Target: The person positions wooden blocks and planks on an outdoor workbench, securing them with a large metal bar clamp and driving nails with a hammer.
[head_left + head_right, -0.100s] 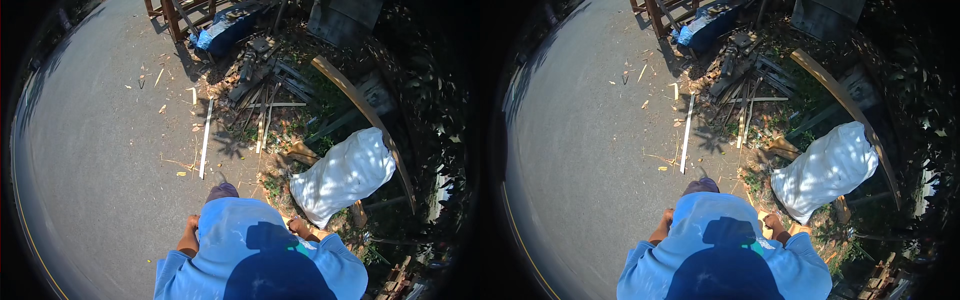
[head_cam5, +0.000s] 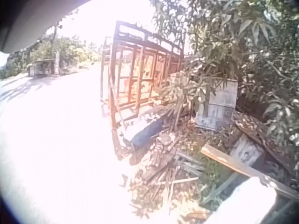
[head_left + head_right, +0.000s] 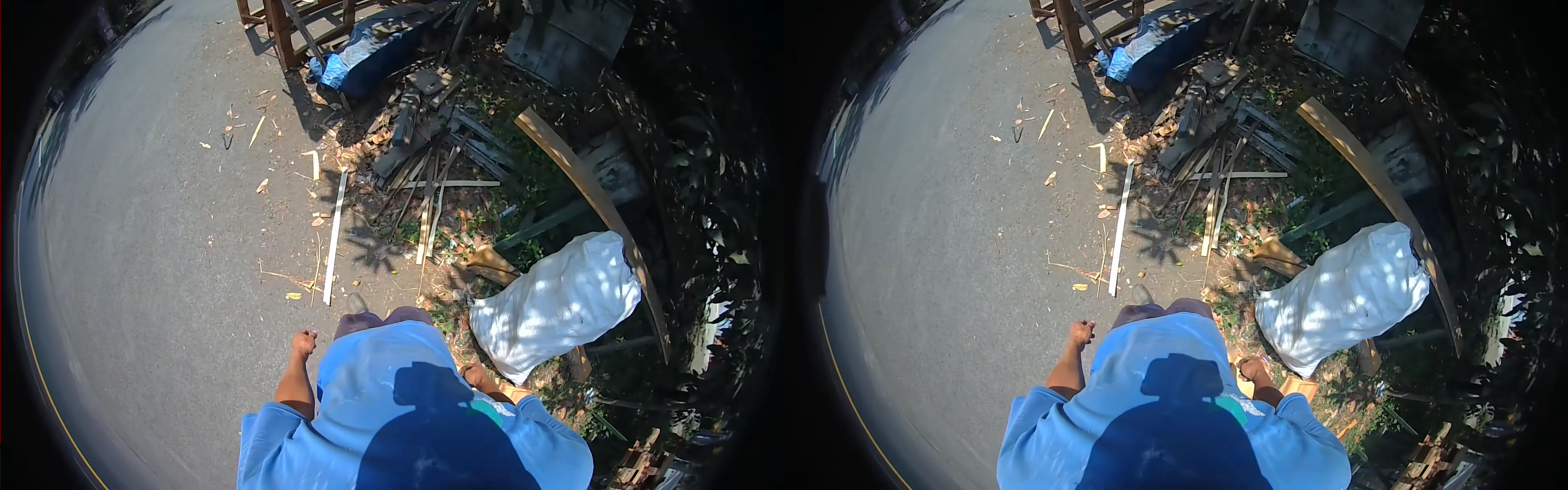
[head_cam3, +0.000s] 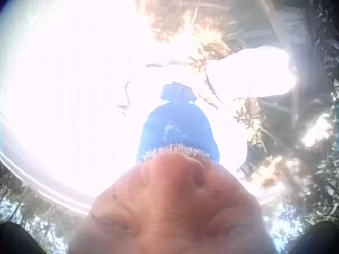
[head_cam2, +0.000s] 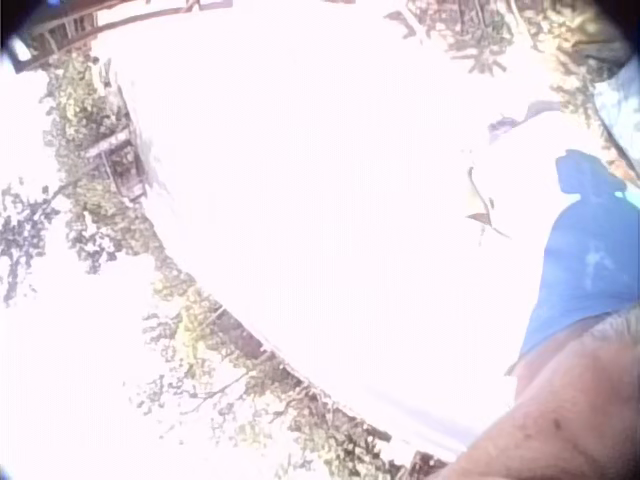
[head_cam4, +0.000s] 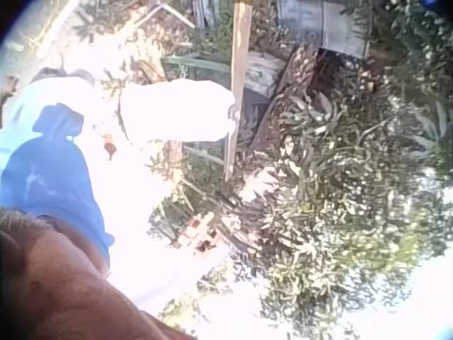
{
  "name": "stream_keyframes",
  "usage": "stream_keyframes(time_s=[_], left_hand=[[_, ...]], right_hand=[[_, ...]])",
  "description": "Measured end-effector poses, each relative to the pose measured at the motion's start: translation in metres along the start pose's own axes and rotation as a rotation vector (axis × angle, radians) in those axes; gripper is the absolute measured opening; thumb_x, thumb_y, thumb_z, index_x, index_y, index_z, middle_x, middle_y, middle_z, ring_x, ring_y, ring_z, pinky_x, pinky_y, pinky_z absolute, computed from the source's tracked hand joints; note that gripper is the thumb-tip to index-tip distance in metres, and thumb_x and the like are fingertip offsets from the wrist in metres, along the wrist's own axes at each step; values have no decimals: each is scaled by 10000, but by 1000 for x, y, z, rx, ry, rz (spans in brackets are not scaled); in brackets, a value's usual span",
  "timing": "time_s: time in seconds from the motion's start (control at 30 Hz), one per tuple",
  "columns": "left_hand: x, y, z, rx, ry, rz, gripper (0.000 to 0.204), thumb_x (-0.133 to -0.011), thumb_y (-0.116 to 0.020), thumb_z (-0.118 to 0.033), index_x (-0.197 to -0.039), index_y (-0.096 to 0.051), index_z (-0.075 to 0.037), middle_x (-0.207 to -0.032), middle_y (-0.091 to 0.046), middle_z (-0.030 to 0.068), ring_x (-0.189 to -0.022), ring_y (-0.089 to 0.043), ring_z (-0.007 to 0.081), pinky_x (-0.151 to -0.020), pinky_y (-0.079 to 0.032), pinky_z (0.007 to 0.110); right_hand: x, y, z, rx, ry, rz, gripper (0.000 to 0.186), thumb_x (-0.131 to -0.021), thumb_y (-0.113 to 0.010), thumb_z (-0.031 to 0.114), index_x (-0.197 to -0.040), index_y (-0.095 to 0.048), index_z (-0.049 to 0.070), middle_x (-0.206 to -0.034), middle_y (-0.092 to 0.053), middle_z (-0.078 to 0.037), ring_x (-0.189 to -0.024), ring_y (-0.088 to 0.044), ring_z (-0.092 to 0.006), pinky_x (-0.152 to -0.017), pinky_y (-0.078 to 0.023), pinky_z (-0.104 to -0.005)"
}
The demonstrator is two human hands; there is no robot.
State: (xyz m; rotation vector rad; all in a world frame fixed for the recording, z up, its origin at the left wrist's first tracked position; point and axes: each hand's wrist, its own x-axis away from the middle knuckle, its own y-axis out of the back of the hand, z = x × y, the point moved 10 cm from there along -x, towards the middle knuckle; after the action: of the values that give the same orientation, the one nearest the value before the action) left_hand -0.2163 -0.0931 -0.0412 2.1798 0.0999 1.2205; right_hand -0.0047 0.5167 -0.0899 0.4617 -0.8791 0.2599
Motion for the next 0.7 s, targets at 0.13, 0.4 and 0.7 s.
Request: stream_keyframes(time_s=[0.13, 0.4, 0.7], left_hand=[[-94, 12, -166, 77, -288, -14, 321, -874, -668, -315, -960, -694, -7, -887, -718, 181, -824, -694, 285, -768, -538, 405], [-184, 43, -454, 796, -156, 319, 344, -962, -608, -293, -1192, -583, -39, -1060, -664, 115, -857, -683, 216, -700, -570, 358], [-310, 35, -686, 1056, 2, 526, 198, -1008, -516, -222, -1045, -596, -45, -889, -635, 64, -713, -637, 180, -630, -570, 334]], right_hand=[[-71, 109, 60, -51, -109, -304, 119, -895, -535, 45, -903, -651, 21, -780, -668, -89, -629, -637, -223, -546, -520, -381], [-254, 200, 337, -295, -222, -312, 256, -906, -573, 132, -1111, -676, 18, -892, -707, -100, -614, -661, -177, -576, -547, -338], [-572, 344, 544, 438, -215, -162, 238, -976, -570, 177, -1148, -657, 37, -906, -687, -114, -733, -647, -177, -674, -549, -371]])
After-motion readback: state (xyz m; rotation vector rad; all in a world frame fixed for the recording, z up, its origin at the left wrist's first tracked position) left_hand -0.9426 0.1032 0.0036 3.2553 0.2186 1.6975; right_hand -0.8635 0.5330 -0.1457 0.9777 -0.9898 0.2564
